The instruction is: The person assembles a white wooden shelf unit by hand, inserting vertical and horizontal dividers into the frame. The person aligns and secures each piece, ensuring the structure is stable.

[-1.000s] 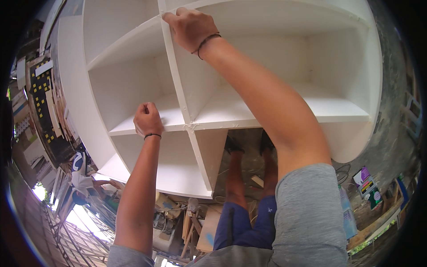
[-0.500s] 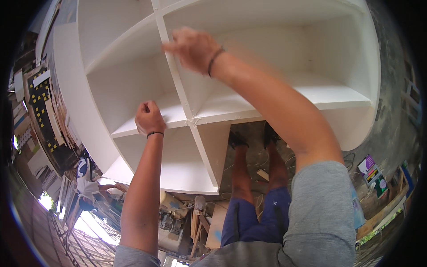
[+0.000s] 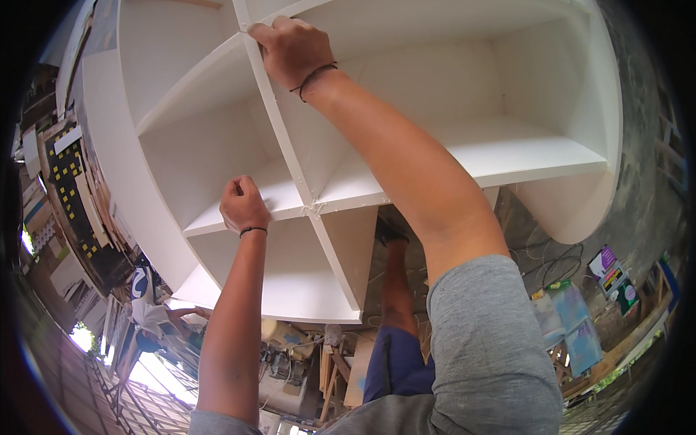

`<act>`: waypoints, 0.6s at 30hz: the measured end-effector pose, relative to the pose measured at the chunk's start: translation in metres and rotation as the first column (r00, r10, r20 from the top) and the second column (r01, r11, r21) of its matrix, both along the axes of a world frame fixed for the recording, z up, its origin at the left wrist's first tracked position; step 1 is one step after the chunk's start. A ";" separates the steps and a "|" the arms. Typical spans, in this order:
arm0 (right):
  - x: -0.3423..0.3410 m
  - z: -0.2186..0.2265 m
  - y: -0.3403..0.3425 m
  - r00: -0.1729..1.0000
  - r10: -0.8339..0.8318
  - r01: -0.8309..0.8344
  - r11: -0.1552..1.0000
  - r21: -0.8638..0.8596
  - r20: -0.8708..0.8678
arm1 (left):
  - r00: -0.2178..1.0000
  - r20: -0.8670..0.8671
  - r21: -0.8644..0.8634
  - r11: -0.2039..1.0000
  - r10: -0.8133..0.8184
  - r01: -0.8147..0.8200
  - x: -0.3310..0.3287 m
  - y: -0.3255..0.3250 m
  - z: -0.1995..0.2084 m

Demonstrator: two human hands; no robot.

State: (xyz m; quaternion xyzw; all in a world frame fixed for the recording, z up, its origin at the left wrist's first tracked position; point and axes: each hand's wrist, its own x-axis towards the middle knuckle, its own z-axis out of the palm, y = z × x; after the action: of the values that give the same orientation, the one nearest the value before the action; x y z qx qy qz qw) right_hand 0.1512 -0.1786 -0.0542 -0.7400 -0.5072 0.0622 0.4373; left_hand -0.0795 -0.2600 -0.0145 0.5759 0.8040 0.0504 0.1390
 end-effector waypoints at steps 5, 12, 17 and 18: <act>0.008 -0.005 -0.008 0.988 0.154 -0.153 0.986 0.067 -0.010 | 1.000 -0.011 0.000 1.000 -0.018 0.018 0.002 -0.001 -0.001; 0.001 0.012 -0.106 0.828 0.561 -0.561 0.828 -0.013 -0.014 | 1.000 -0.014 0.041 0.999 -0.026 0.027 -0.002 0.000 -0.002; 0.021 0.002 -0.044 0.974 0.209 -0.205 0.977 0.056 -0.091 | 1.000 -0.020 0.014 1.000 -0.023 0.023 0.003 0.002 -0.002; 0.019 -0.001 -0.030 0.980 0.172 -0.165 0.984 0.072 -0.100 | 1.000 -0.017 0.011 1.000 -0.024 0.025 0.001 0.002 -0.003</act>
State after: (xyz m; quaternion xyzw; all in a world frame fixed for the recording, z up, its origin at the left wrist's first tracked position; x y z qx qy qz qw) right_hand 0.1705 -0.2083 -0.0555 -0.6757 -0.5460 0.1220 0.4800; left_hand -0.0783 -0.2585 -0.0175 0.5869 0.7978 0.0487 0.1297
